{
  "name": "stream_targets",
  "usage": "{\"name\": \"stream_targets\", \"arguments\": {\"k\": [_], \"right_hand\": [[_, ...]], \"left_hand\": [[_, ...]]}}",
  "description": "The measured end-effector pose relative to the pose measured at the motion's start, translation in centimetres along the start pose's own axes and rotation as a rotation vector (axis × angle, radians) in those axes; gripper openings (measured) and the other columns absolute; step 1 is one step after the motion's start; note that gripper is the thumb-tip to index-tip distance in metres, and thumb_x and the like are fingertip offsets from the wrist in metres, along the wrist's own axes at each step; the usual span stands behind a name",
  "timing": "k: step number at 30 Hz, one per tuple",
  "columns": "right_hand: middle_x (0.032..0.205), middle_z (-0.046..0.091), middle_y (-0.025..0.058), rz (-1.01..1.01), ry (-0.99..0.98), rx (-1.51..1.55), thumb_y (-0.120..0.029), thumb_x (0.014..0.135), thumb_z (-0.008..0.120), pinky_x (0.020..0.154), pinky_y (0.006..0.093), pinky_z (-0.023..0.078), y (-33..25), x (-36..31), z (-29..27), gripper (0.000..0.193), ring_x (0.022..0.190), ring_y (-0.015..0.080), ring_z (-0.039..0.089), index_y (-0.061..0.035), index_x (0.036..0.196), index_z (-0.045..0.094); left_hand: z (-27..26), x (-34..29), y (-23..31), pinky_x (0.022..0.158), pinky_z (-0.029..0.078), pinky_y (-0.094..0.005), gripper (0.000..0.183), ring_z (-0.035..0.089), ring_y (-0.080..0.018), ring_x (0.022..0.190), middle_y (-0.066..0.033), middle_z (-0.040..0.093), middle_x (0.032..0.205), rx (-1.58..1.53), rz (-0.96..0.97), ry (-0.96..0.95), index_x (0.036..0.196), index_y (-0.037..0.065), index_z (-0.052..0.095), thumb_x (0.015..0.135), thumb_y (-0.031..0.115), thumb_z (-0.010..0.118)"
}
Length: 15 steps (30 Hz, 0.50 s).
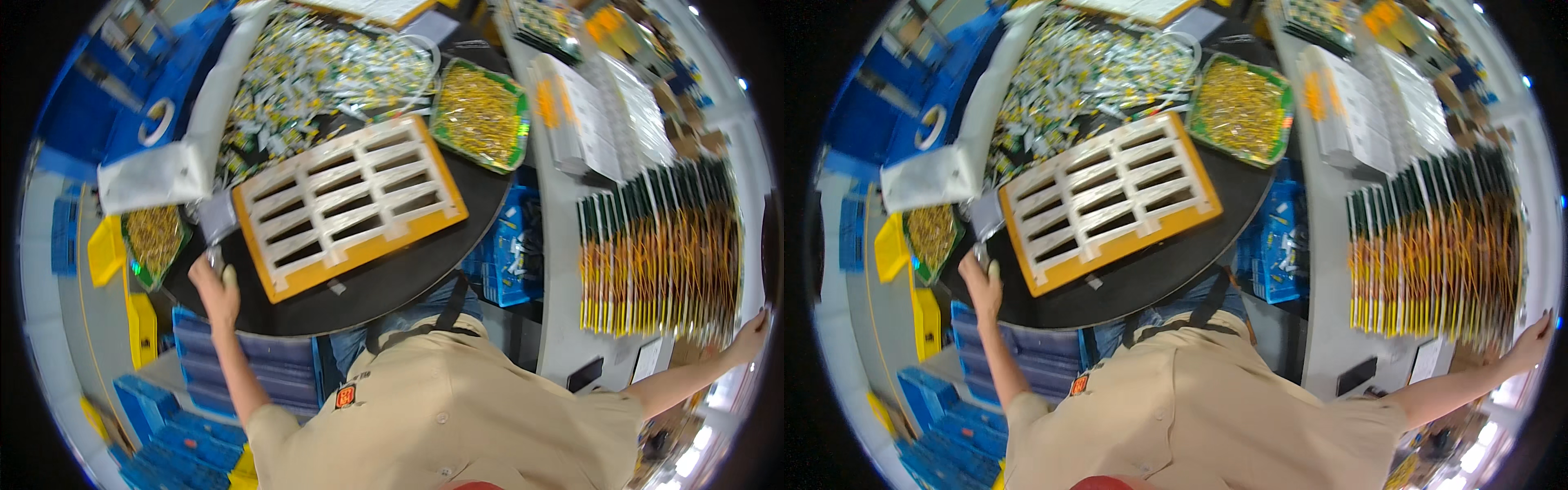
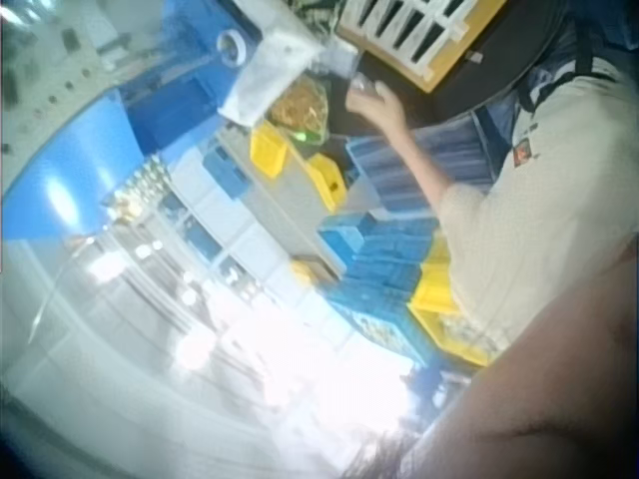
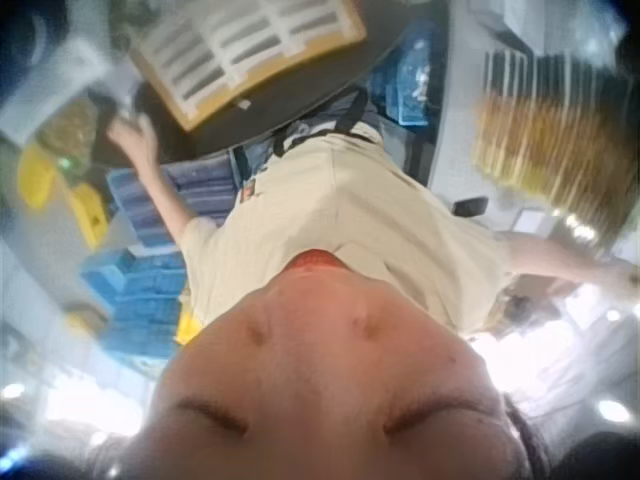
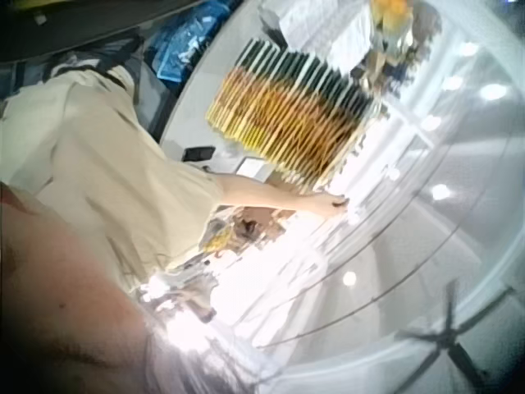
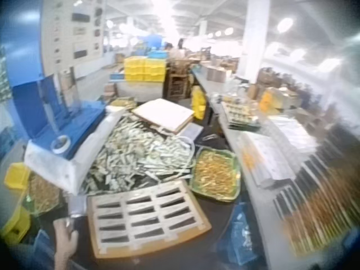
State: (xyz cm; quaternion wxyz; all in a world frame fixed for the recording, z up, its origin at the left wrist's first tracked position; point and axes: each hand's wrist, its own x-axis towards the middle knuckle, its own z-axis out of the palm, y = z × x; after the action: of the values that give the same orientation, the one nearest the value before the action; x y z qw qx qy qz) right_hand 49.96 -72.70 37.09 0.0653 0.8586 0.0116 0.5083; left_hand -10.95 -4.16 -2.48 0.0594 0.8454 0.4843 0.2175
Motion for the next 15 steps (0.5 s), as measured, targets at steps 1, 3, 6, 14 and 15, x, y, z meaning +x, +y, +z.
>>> {"name": "stream_targets", "arguments": {"k": [1,3,6,14,15], "right_hand": [[0.128,0.061,0.0090,-0.012,0.002,0.194,-0.030,0.100,0.041,0.092,0.0372,0.049,-7.7,-4.2,-0.7,0.039,0.113,0.0231,0.061,-0.0141,0.130,0.059],[0.123,0.063,0.0105,-0.168,-0.280,0.833,-0.027,0.098,0.042,0.094,0.0384,0.048,-23.9,-14.7,-2.7,0.038,0.109,0.0252,0.061,-0.0133,0.130,0.059],[0.107,0.068,0.0171,-0.502,-1.556,1.652,-0.022,0.090,0.058,0.095,0.0368,0.048,-45.8,-30.8,-6.7,0.040,0.095,0.0300,0.066,-0.0100,0.128,0.058],[0.081,0.064,0.0084,-0.479,-1.872,2.088,-0.010,0.084,0.072,0.055,0.0271,0.050,-61.4,-41.3,-13.9,0.029,0.063,0.0140,0.061,-0.0028,0.102,0.051],[0.079,0.062,0.0107,-0.774,-1.477,2.042,-0.015,0.081,0.075,0.057,0.0286,0.050,-62.4,-41.7,-14.0,0.028,0.062,0.0169,0.060,-0.0032,0.098,0.055]], "left_hand": [[0.4,0.0,3.5,0.086,0.046,-0.0351,0.051,0.054,-0.0245,0.100,-0.0153,0.050,0.116,-0.501,-0.238,0.103,0.127,0.000,0.044,0.084,0.010,0.069],[0.5,0.9,10.7,0.071,0.047,-0.0247,0.029,0.056,-0.0100,0.078,0.0003,0.058,0.090,-1.053,-0.363,0.135,0.109,0.005,0.060,0.084,0.014,0.071],[1.9,2.7,20.7,0.062,0.045,-0.0268,0.016,0.055,-0.0107,0.071,-0.0014,0.060,0.083,-1.466,-0.184,-0.066,0.095,0.006,0.063,0.086,0.019,0.061],[0.1,4.2,15.9,0.062,0.052,-0.0258,0.018,0.063,-0.0103,0.077,-0.0050,0.066,0.083,-1.378,-0.418,-0.225,0.098,0.001,0.063,0.086,0.012,0.071],[0.3,4.2,14.8,0.059,0.052,-0.0249,0.017,0.063,-0.0096,0.073,-0.0050,0.066,0.080,-1.283,-0.457,-0.169,0.095,0.001,0.063,0.086,0.013,0.071]]}}
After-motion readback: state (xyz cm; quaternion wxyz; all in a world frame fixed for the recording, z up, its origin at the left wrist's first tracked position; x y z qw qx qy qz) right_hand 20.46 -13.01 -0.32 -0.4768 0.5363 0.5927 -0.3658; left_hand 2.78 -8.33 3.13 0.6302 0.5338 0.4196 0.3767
